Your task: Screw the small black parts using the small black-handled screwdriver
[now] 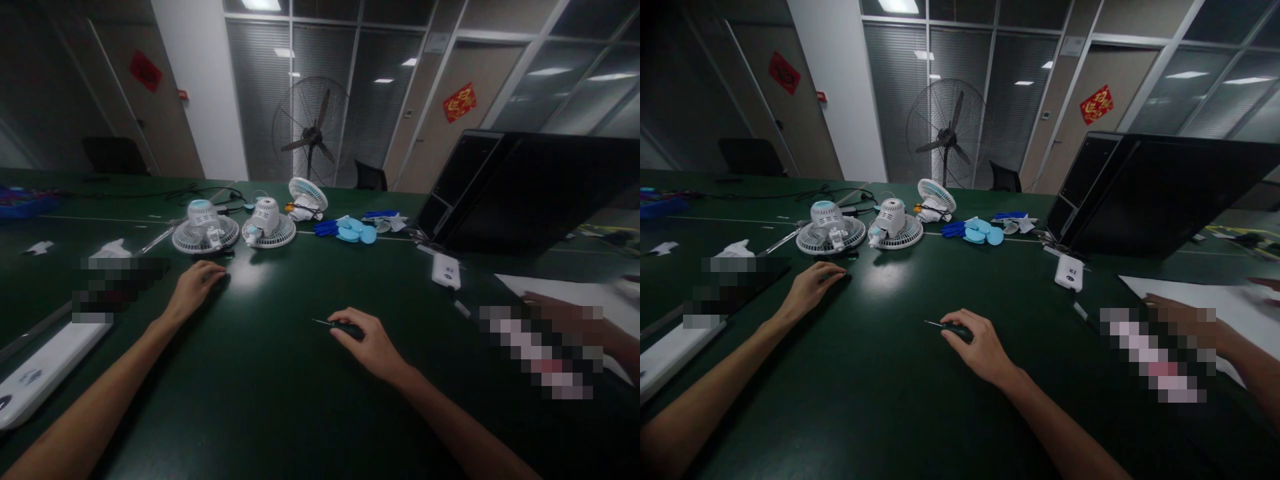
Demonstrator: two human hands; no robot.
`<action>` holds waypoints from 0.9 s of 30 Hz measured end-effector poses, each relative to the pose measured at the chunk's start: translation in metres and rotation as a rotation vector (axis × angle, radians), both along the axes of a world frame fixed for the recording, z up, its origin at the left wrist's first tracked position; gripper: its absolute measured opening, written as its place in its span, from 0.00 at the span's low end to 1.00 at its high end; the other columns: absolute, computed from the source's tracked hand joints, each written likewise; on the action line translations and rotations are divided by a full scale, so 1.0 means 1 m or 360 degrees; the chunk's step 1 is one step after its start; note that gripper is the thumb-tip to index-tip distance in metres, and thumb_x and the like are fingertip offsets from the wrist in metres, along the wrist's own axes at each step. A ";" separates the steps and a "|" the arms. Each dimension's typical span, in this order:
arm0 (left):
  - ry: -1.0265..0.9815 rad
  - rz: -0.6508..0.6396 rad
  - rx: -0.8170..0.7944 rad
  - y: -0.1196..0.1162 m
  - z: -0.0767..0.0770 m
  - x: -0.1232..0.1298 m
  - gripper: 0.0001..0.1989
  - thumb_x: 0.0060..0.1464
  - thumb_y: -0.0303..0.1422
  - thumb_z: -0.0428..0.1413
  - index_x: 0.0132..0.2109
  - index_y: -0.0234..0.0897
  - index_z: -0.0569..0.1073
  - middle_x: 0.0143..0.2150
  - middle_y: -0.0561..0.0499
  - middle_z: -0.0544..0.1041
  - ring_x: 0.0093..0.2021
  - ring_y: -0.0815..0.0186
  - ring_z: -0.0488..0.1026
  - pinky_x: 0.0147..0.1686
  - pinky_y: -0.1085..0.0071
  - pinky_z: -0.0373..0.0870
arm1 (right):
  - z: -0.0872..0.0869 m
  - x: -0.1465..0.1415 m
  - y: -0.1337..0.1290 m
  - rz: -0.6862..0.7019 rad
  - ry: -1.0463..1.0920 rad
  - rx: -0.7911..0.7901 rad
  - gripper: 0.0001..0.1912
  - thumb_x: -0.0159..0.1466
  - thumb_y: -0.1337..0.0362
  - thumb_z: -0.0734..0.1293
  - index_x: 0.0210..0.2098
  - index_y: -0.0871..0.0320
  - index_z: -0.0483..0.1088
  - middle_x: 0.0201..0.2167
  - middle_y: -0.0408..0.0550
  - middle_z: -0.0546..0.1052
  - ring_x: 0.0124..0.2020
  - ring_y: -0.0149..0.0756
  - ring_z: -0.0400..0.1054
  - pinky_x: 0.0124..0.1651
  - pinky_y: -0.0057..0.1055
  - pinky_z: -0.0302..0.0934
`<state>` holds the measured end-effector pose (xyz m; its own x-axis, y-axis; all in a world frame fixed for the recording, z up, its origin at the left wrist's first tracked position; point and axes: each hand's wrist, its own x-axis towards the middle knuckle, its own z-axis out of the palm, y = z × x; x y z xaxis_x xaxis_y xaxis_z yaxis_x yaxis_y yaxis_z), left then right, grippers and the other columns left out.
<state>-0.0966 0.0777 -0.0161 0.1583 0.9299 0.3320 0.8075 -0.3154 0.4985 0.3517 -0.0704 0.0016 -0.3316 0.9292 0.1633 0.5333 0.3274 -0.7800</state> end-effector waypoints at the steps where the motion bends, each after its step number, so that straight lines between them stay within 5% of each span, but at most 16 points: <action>1: -0.0010 0.0001 -0.0026 0.000 0.000 0.001 0.31 0.60 0.59 0.51 0.50 0.39 0.81 0.54 0.41 0.79 0.51 0.50 0.78 0.51 0.60 0.73 | 0.000 0.000 0.000 -0.0001 -0.0002 0.0008 0.10 0.73 0.60 0.67 0.53 0.52 0.75 0.46 0.47 0.77 0.46 0.40 0.73 0.48 0.38 0.69; 12: -0.0114 0.0124 -0.0225 -0.003 0.004 0.003 0.33 0.55 0.60 0.56 0.54 0.39 0.81 0.53 0.43 0.82 0.50 0.49 0.78 0.48 0.61 0.74 | 0.001 -0.001 0.000 -0.0008 -0.0004 0.0035 0.09 0.73 0.60 0.68 0.52 0.52 0.75 0.44 0.46 0.78 0.45 0.40 0.73 0.48 0.38 0.68; 15: -0.0132 0.0015 -0.0254 -0.005 0.005 0.009 0.30 0.56 0.58 0.57 0.52 0.39 0.82 0.51 0.44 0.82 0.48 0.51 0.79 0.46 0.62 0.74 | 0.001 -0.001 -0.001 -0.0005 0.0015 0.0033 0.09 0.73 0.60 0.68 0.52 0.52 0.75 0.45 0.46 0.78 0.45 0.40 0.73 0.48 0.38 0.68; 18: -0.0126 -0.0262 -0.0334 -0.017 0.009 0.036 0.25 0.59 0.55 0.56 0.50 0.41 0.82 0.50 0.45 0.82 0.45 0.54 0.78 0.44 0.63 0.73 | 0.002 -0.002 -0.001 0.0001 0.0006 0.0045 0.09 0.73 0.60 0.68 0.51 0.52 0.75 0.45 0.46 0.78 0.45 0.40 0.73 0.49 0.39 0.67; 23: -0.0112 -0.0756 -0.0430 -0.061 0.011 0.115 0.17 0.65 0.45 0.56 0.52 0.41 0.80 0.47 0.47 0.79 0.40 0.62 0.74 0.40 0.66 0.71 | 0.002 0.001 0.000 0.0096 -0.0038 0.0046 0.09 0.73 0.61 0.68 0.52 0.52 0.76 0.45 0.45 0.78 0.45 0.39 0.73 0.48 0.37 0.67; 27: -0.0226 -0.0972 -0.0476 -0.090 0.007 0.163 0.12 0.65 0.39 0.57 0.50 0.41 0.79 0.47 0.48 0.78 0.43 0.63 0.74 0.42 0.67 0.71 | 0.002 0.006 -0.001 0.0138 -0.0112 0.0082 0.09 0.72 0.62 0.69 0.51 0.52 0.76 0.44 0.45 0.79 0.44 0.39 0.74 0.47 0.36 0.67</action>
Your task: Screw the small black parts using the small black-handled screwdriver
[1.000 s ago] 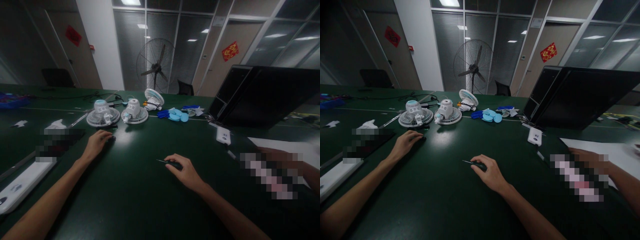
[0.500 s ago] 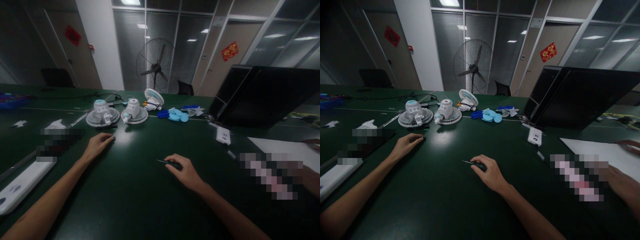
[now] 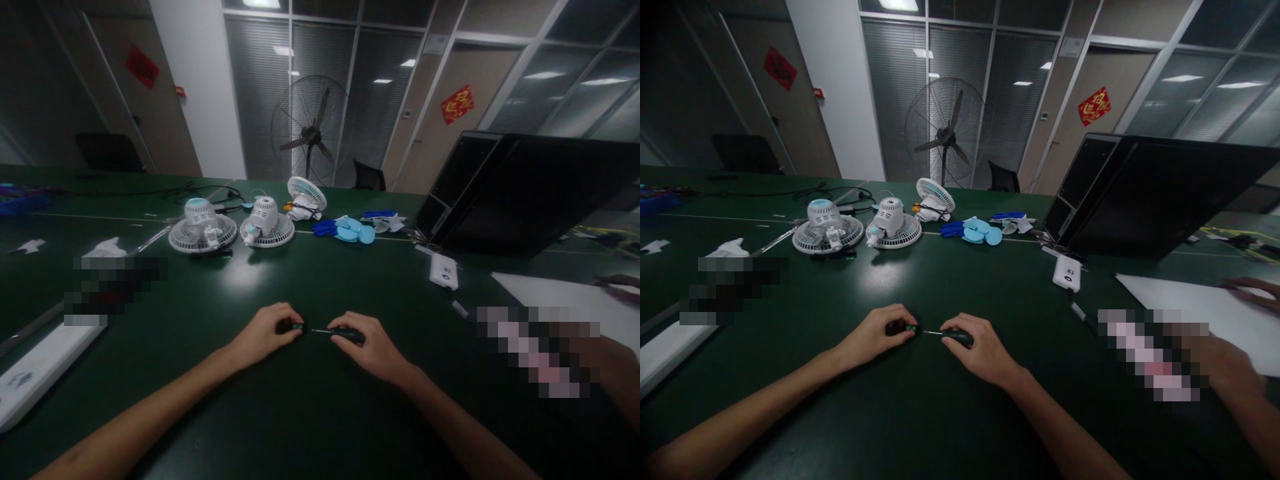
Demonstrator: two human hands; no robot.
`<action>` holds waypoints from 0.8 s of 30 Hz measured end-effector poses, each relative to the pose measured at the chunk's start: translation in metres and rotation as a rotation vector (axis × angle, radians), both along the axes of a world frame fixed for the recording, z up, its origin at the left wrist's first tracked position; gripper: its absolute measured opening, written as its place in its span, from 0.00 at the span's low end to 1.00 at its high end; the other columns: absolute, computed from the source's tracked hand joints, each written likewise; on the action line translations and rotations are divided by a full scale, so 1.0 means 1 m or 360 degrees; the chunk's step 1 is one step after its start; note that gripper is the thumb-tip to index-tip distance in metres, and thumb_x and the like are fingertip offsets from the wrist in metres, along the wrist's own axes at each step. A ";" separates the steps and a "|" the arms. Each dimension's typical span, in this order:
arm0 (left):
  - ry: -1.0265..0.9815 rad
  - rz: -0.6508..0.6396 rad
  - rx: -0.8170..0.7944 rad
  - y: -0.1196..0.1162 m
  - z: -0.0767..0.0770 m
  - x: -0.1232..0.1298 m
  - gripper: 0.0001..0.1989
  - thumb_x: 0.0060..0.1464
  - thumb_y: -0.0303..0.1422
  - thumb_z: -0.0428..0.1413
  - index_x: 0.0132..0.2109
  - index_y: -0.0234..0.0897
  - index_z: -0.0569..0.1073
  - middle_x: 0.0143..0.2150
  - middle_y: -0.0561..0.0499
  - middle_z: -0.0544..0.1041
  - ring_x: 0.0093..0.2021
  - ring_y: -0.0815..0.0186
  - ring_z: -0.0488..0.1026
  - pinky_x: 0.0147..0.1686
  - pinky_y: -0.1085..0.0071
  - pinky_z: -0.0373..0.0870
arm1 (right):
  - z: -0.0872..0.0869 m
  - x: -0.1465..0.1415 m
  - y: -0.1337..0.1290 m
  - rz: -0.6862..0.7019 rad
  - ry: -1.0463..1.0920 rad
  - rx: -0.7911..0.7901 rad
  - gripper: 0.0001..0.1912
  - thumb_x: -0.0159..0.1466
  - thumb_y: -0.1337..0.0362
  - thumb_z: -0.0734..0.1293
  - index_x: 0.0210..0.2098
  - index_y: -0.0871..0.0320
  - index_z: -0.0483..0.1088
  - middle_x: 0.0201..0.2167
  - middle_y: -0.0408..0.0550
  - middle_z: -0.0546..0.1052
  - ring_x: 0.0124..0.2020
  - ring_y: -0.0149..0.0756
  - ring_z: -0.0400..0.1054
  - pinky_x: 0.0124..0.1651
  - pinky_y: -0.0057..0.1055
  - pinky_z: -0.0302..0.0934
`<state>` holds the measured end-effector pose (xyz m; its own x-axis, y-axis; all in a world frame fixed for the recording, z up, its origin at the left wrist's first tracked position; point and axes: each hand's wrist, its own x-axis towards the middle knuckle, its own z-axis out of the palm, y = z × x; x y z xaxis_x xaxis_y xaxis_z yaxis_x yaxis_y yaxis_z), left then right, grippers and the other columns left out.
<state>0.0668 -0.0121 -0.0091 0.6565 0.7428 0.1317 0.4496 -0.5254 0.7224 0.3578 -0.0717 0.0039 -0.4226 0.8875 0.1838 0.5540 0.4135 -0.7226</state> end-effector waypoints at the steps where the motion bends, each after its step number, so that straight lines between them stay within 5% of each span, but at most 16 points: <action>1: -0.0014 -0.0023 -0.0016 -0.004 0.000 0.007 0.11 0.65 0.38 0.57 0.50 0.41 0.79 0.46 0.49 0.77 0.44 0.63 0.74 0.42 0.67 0.70 | 0.000 0.001 0.000 0.0006 -0.0009 0.0009 0.09 0.72 0.62 0.69 0.50 0.53 0.76 0.44 0.45 0.79 0.43 0.39 0.74 0.47 0.36 0.67; 24: -0.0026 -0.0111 -0.0027 -0.011 0.005 0.016 0.08 0.64 0.35 0.60 0.49 0.41 0.79 0.46 0.50 0.77 0.46 0.62 0.72 0.46 0.66 0.68 | -0.005 -0.004 -0.001 0.0049 -0.0059 0.0049 0.10 0.73 0.61 0.68 0.52 0.53 0.76 0.45 0.46 0.79 0.44 0.39 0.74 0.48 0.35 0.67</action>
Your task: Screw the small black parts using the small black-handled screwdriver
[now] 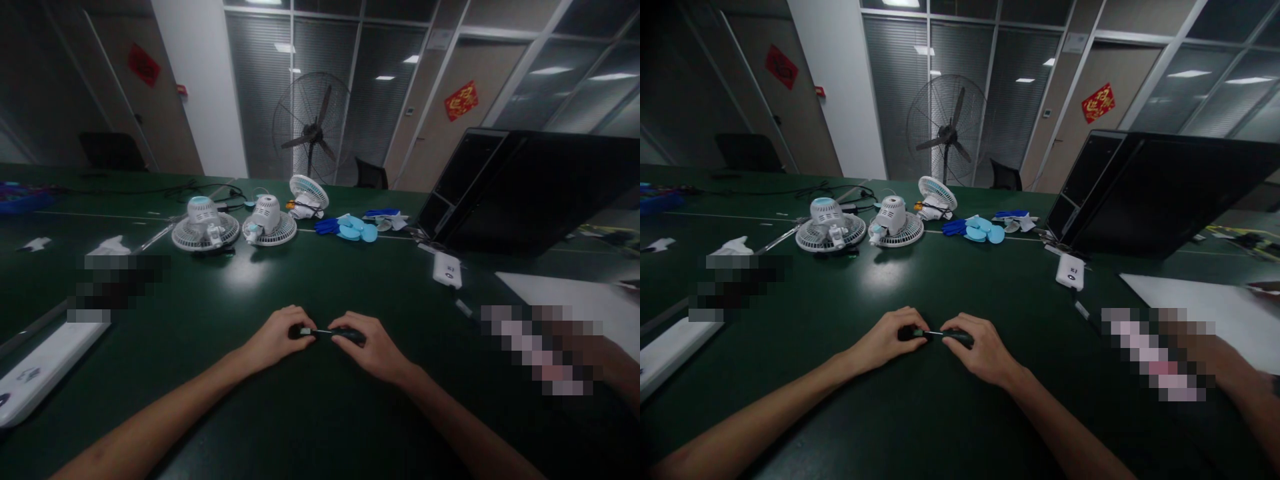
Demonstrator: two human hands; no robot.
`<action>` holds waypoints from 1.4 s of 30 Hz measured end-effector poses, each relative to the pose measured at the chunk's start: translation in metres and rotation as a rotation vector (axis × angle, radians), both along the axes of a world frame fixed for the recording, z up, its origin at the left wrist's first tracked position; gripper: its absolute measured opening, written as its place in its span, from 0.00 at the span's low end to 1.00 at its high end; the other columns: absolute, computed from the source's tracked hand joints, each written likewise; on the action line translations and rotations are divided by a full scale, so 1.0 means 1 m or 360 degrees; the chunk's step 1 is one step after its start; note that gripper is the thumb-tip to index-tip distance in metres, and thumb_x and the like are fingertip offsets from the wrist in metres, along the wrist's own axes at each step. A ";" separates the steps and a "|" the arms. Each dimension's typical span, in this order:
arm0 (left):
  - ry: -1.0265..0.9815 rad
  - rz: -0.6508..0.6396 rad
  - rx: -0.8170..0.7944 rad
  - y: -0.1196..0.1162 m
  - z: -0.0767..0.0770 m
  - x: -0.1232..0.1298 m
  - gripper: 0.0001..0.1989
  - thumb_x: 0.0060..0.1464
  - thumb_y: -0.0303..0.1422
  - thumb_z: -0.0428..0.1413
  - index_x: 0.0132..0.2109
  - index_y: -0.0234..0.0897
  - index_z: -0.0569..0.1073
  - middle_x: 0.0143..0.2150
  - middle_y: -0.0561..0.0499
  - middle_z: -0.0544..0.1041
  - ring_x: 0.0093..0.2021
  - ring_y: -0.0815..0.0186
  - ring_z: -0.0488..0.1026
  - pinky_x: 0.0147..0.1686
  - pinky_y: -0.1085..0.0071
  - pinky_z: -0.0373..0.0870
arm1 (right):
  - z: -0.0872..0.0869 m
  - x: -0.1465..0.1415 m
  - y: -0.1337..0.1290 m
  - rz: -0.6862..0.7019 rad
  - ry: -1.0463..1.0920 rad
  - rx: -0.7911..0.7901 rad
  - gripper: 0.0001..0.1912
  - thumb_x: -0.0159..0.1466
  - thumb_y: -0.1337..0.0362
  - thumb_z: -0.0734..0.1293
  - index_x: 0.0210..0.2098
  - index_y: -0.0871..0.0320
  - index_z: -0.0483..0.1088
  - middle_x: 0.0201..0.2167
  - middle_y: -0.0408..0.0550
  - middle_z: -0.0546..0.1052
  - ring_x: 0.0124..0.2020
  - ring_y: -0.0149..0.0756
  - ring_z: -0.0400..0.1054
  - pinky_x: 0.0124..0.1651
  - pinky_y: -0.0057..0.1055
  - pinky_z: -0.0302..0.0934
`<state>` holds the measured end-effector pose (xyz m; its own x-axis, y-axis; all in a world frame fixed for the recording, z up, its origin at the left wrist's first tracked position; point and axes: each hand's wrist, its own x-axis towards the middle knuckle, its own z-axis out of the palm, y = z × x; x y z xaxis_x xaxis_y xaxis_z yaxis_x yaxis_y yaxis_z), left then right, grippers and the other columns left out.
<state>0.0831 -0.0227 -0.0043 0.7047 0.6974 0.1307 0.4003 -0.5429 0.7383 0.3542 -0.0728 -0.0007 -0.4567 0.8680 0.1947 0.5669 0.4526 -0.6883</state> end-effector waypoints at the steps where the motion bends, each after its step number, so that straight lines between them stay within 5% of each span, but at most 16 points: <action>1: 0.0003 0.0004 0.0004 0.000 0.000 0.000 0.08 0.64 0.35 0.60 0.48 0.41 0.79 0.46 0.50 0.77 0.47 0.61 0.72 0.46 0.66 0.68 | 0.000 -0.001 0.000 0.0001 -0.0014 0.0005 0.10 0.73 0.61 0.68 0.52 0.52 0.76 0.45 0.46 0.79 0.44 0.39 0.74 0.47 0.35 0.67; 9: 0.0016 0.0016 0.0082 -0.002 -0.004 0.001 0.08 0.64 0.36 0.60 0.49 0.41 0.78 0.49 0.49 0.76 0.49 0.60 0.71 0.49 0.63 0.70 | -0.001 -0.006 0.001 -0.0022 0.0007 0.0049 0.10 0.73 0.60 0.67 0.52 0.51 0.76 0.45 0.46 0.79 0.43 0.39 0.74 0.44 0.34 0.67; 15: 0.0069 -0.0098 0.0134 -0.005 -0.004 -0.013 0.11 0.68 0.35 0.55 0.55 0.45 0.76 0.55 0.47 0.73 0.55 0.59 0.70 0.57 0.60 0.69 | 0.003 0.003 0.002 -0.0281 0.0215 0.0047 0.10 0.72 0.60 0.68 0.51 0.52 0.76 0.44 0.48 0.79 0.45 0.42 0.74 0.47 0.38 0.68; 20: 0.0111 -0.0005 0.0167 0.028 -0.004 -0.069 0.14 0.71 0.37 0.50 0.58 0.46 0.75 0.56 0.47 0.73 0.55 0.59 0.72 0.56 0.61 0.71 | 0.003 0.008 0.003 -0.0313 0.0235 -0.0034 0.11 0.72 0.59 0.68 0.52 0.51 0.76 0.45 0.48 0.78 0.46 0.42 0.74 0.47 0.38 0.69; 27: 0.0281 0.0804 0.0305 0.101 -0.018 -0.184 0.26 0.63 0.54 0.53 0.56 0.41 0.79 0.54 0.43 0.77 0.49 0.53 0.76 0.48 0.61 0.74 | 0.001 0.007 0.004 -0.0277 0.0235 -0.0051 0.11 0.72 0.60 0.68 0.52 0.51 0.76 0.45 0.47 0.78 0.46 0.41 0.74 0.48 0.37 0.69; 38: 0.0342 0.0923 0.0276 0.101 -0.016 -0.213 0.38 0.56 0.61 0.55 0.62 0.39 0.75 0.58 0.40 0.76 0.51 0.50 0.76 0.46 0.60 0.76 | 0.003 0.008 0.003 -0.0287 0.0160 -0.0116 0.12 0.73 0.58 0.67 0.54 0.51 0.75 0.48 0.48 0.78 0.49 0.43 0.73 0.51 0.41 0.70; 42: 0.0417 0.0958 0.0329 0.105 -0.015 -0.237 0.37 0.53 0.62 0.56 0.54 0.37 0.80 0.54 0.39 0.78 0.49 0.49 0.77 0.47 0.60 0.75 | 0.002 0.009 0.003 -0.0280 0.0192 -0.0085 0.11 0.72 0.59 0.68 0.53 0.52 0.75 0.48 0.48 0.78 0.48 0.43 0.73 0.51 0.40 0.69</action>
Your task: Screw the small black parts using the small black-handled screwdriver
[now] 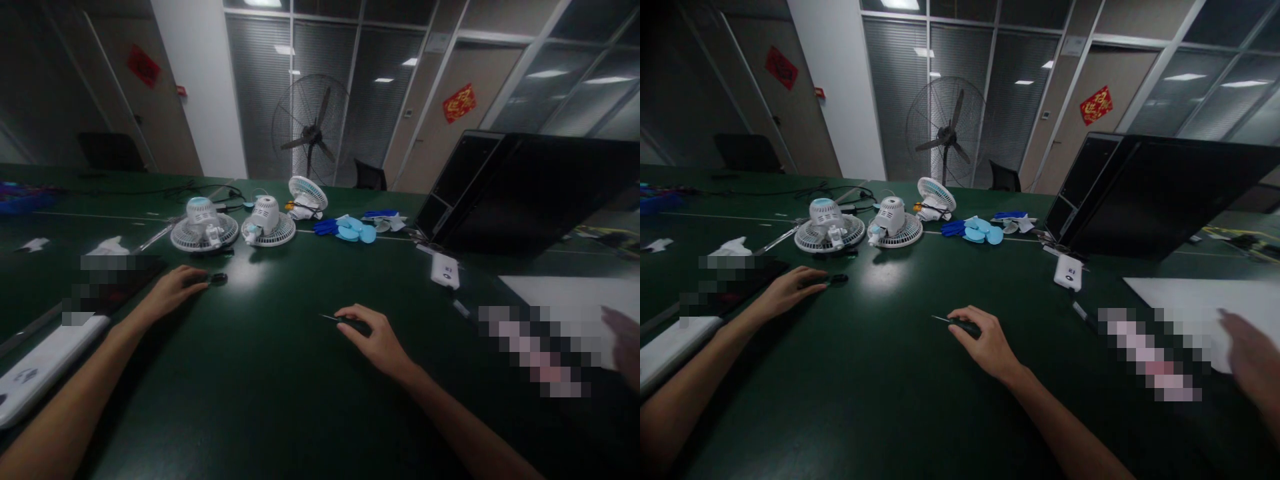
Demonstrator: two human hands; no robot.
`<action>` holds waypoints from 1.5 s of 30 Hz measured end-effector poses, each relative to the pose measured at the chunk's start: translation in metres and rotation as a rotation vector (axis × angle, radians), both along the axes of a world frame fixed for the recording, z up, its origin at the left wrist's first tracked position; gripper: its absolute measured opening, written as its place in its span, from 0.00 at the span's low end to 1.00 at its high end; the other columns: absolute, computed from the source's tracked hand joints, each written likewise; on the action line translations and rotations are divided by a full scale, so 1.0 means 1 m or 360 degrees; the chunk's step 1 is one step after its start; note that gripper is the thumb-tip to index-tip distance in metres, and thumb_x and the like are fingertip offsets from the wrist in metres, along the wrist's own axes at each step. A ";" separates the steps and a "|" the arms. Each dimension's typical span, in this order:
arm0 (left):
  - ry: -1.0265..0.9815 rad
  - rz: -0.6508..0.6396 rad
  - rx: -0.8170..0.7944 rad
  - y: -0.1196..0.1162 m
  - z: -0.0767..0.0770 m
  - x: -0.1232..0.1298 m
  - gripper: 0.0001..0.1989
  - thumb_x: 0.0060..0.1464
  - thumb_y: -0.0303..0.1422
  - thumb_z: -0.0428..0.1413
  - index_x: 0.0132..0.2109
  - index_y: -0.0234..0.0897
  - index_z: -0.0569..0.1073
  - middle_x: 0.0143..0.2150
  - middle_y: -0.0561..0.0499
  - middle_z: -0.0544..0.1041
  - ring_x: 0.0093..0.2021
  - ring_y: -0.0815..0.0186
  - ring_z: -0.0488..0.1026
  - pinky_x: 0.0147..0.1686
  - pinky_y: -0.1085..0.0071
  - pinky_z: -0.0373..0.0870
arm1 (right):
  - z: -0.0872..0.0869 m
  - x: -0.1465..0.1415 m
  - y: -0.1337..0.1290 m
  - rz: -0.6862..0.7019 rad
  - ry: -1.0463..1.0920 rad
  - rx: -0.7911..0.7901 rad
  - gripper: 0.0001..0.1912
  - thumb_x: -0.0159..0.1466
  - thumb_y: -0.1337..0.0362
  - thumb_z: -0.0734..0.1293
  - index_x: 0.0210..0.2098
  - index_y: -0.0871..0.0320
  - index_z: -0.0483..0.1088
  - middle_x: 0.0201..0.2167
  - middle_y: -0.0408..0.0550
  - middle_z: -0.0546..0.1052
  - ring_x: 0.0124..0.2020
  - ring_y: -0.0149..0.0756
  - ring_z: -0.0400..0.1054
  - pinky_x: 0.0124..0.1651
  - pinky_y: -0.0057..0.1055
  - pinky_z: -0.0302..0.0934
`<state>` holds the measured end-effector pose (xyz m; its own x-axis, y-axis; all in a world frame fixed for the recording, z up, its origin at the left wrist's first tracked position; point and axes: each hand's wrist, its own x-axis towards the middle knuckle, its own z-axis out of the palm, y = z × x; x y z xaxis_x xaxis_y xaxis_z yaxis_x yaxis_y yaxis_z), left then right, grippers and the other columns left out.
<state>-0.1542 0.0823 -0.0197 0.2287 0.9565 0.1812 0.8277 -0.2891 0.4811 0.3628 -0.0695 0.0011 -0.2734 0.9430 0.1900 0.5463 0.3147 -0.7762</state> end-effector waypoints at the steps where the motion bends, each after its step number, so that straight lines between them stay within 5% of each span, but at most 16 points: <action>1: 0.0007 -0.0001 0.0010 0.000 0.000 -0.004 0.35 0.53 0.63 0.56 0.50 0.38 0.82 0.51 0.40 0.79 0.47 0.50 0.78 0.47 0.60 0.75 | 0.000 0.000 0.000 0.0000 0.0003 0.0002 0.11 0.72 0.59 0.68 0.53 0.52 0.75 0.47 0.48 0.78 0.48 0.43 0.73 0.51 0.40 0.69; 5: 0.0010 0.0011 0.0019 -0.001 0.003 -0.008 0.33 0.53 0.64 0.54 0.44 0.40 0.83 0.47 0.42 0.81 0.45 0.50 0.78 0.48 0.59 0.75 | 0.001 -0.001 -0.001 0.0024 0.0020 -0.0009 0.12 0.72 0.59 0.68 0.53 0.53 0.75 0.47 0.48 0.78 0.47 0.42 0.73 0.50 0.40 0.70; 10: 0.0010 -0.0090 0.0033 -0.005 0.005 0.003 0.35 0.54 0.64 0.54 0.53 0.41 0.82 0.52 0.42 0.79 0.49 0.50 0.77 0.50 0.58 0.74 | 0.002 -0.001 -0.002 0.0013 0.0003 0.0010 0.11 0.72 0.60 0.68 0.53 0.52 0.76 0.47 0.47 0.78 0.48 0.42 0.73 0.51 0.40 0.69; 20: 0.0032 -0.0043 0.0050 -0.007 0.007 0.009 0.35 0.53 0.67 0.52 0.45 0.42 0.83 0.50 0.42 0.80 0.49 0.48 0.77 0.51 0.57 0.73 | 0.003 -0.001 -0.001 0.0018 -0.0024 -0.0021 0.11 0.72 0.59 0.68 0.53 0.51 0.76 0.48 0.48 0.78 0.49 0.43 0.73 0.51 0.40 0.69; 31: -0.0047 0.0013 0.0170 -0.010 0.008 0.049 0.32 0.60 0.61 0.51 0.51 0.40 0.80 0.52 0.42 0.82 0.50 0.50 0.79 0.48 0.62 0.74 | 0.007 -0.005 -0.002 -0.0009 -0.0037 0.0011 0.10 0.71 0.59 0.68 0.51 0.52 0.76 0.46 0.47 0.79 0.47 0.42 0.74 0.53 0.41 0.68; 45: -0.0169 0.0099 0.0061 -0.018 0.008 0.048 0.34 0.56 0.62 0.54 0.54 0.41 0.81 0.52 0.45 0.83 0.48 0.50 0.80 0.47 0.62 0.75 | 0.005 -0.003 -0.001 0.0025 0.0015 -0.0003 0.10 0.72 0.60 0.68 0.52 0.52 0.76 0.47 0.47 0.78 0.48 0.41 0.73 0.51 0.40 0.68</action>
